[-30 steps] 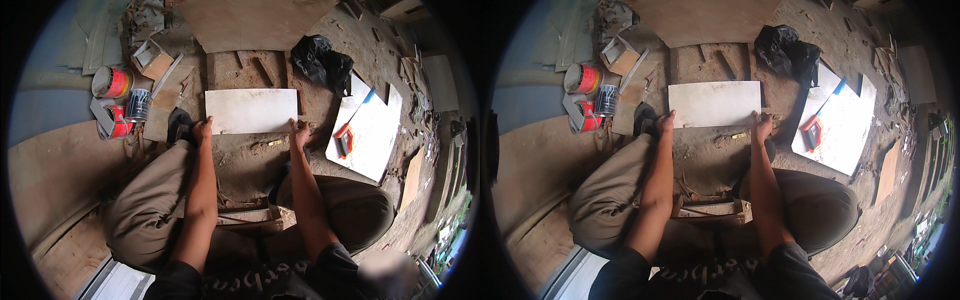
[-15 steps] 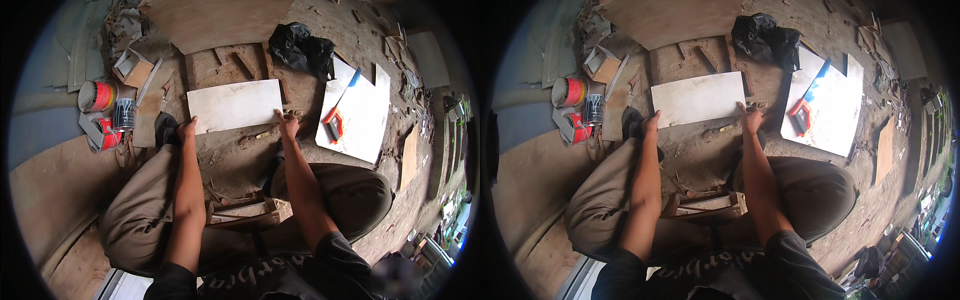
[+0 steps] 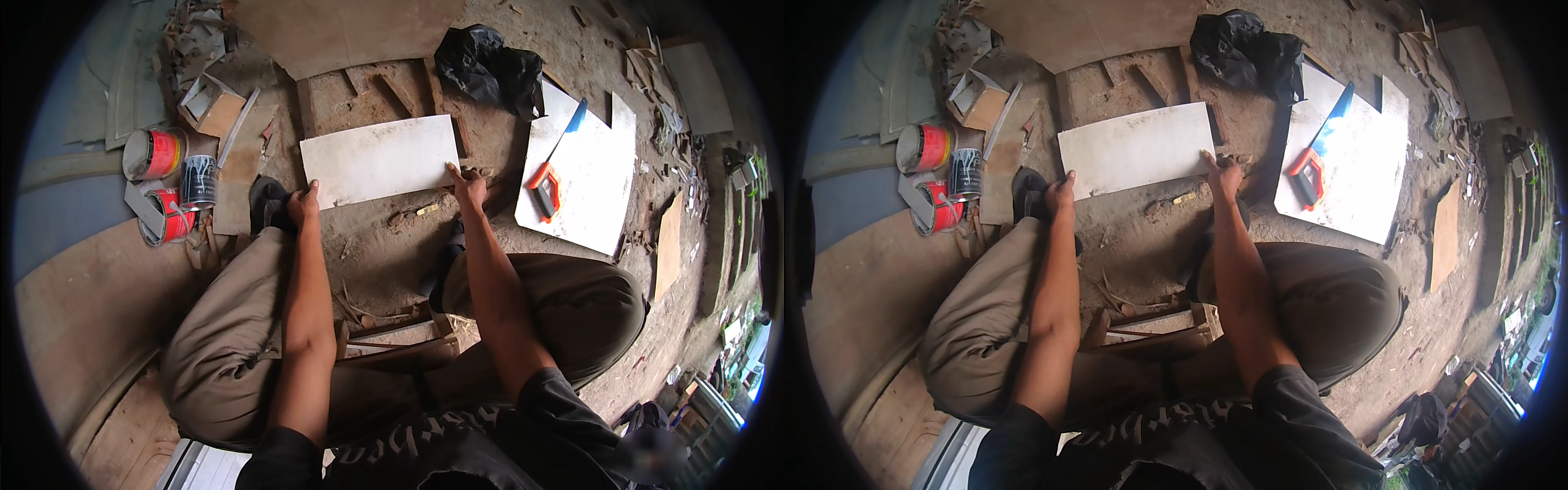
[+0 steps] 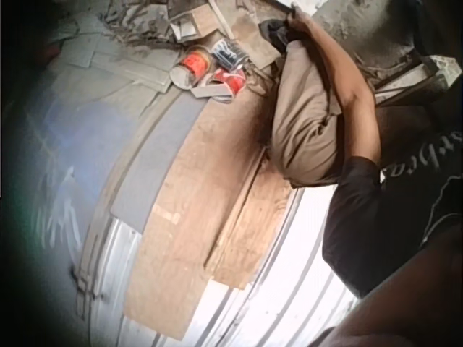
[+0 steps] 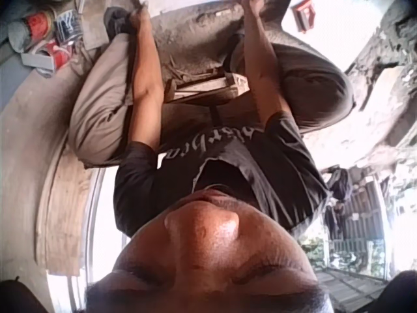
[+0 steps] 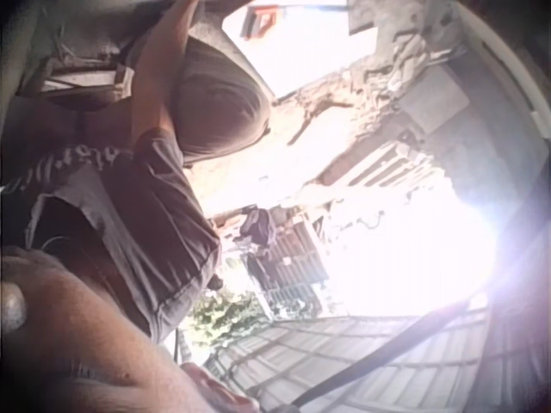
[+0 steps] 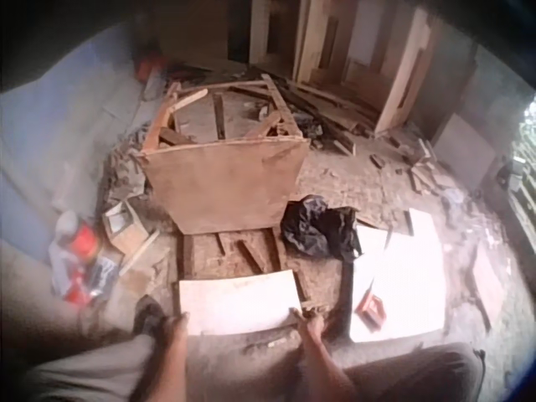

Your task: The person sits on the floor and hammers nails into a white rectangular board. They repeatedly pick up nails, position them on the board, and strike them with a hammer.

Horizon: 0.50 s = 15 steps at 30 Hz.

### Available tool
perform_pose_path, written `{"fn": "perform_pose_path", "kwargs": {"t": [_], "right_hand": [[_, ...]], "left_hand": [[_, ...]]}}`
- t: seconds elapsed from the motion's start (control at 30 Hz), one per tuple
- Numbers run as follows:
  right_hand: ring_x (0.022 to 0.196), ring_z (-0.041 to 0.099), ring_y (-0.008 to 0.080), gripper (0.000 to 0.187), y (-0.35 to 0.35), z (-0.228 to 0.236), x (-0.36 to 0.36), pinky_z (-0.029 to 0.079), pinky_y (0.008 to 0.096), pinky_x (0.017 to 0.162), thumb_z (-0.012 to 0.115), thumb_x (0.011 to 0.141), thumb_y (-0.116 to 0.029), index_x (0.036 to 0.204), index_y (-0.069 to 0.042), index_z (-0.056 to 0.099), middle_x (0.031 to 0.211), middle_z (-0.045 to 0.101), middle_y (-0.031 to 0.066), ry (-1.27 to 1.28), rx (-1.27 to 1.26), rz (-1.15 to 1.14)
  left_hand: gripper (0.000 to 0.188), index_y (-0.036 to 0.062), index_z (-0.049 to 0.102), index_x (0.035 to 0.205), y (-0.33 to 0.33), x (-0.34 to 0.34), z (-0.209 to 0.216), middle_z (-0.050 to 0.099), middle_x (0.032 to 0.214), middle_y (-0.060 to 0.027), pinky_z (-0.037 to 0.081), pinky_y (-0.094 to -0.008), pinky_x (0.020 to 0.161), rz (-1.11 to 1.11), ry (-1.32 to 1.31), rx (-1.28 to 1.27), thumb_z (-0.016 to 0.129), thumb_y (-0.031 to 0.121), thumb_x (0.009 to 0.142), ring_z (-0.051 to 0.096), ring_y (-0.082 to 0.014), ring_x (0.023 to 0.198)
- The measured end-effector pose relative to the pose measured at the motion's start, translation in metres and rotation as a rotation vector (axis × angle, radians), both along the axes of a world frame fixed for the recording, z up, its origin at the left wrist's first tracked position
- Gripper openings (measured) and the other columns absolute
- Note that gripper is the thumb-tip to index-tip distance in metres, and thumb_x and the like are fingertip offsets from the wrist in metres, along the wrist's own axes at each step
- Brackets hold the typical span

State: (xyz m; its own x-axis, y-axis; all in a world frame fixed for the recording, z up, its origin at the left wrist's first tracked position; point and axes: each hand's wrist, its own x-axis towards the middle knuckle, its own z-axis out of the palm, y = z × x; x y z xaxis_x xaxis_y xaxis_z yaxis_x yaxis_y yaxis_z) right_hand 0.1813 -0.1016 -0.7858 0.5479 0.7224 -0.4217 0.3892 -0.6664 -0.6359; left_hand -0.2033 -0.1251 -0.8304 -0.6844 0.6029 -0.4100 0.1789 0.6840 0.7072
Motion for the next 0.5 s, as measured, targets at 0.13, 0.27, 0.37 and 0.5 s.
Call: {"fn": "perform_pose_path", "kwargs": {"t": [0.13, 0.27, 0.37, 0.5], "right_hand": [[0.085, 0.07, 0.0268, 0.07, -0.005, 0.002, 0.002, 0.053, 0.0392, 0.08, 0.081, 0.069, -0.059, 0.101, 0.003, 0.072, 0.088, 0.073, 0.0165, -0.023, -0.007, 0.009], [0.085, 0.071, 0.0257, 0.07, 0.001, -0.009, 0.013, 0.054, 0.0379, 0.079, 0.082, 0.069, -0.056, 0.104, 0.004, 0.071, 0.088, 0.073, 0.0158, -0.012, -0.022, -0.003], [0.084, 0.071, 0.0252, 0.069, -0.001, -0.014, 0.022, 0.054, 0.0369, 0.078, 0.082, 0.07, -0.055, 0.104, 0.004, 0.07, 0.088, 0.073, 0.0152, -0.04, 0.0, -0.001], [0.086, 0.071, 0.0281, 0.063, -0.012, -0.003, 0.001, 0.054, 0.0385, 0.079, 0.084, 0.07, -0.05, 0.101, 0.003, 0.071, 0.091, 0.072, 0.0185, 0.066, 0.005, 0.051]], "left_hand": [[0.047, -0.0019, 0.071, 0.09, -0.001, 0.006, 0.008, 0.071, 0.085, -0.0115, 0.051, -0.0341, 0.075, 0.02, -0.01, 0.025, 0.085, 0.04, 0.072, 0.065, -0.0213, 0.077], [0.047, -0.0005, 0.072, 0.092, 0.007, 0.004, 0.012, 0.071, 0.086, -0.01, 0.053, -0.0356, 0.069, 0.109, -0.212, -0.006, 0.087, 0.039, 0.07, 0.065, -0.02, 0.076], [0.047, 0.0004, 0.073, 0.091, 0.01, 0.014, 0.019, 0.071, 0.084, -0.0098, 0.053, -0.036, 0.067, 0.091, -0.194, -0.082, 0.087, 0.04, 0.07, 0.065, -0.0204, 0.074], [0.05, -0.0042, 0.073, 0.085, -0.005, -0.004, 0.016, 0.071, 0.08, -0.0131, 0.053, -0.0363, 0.074, 0.047, -0.068, -0.027, 0.086, 0.041, 0.069, 0.066, -0.0256, 0.072]]}}
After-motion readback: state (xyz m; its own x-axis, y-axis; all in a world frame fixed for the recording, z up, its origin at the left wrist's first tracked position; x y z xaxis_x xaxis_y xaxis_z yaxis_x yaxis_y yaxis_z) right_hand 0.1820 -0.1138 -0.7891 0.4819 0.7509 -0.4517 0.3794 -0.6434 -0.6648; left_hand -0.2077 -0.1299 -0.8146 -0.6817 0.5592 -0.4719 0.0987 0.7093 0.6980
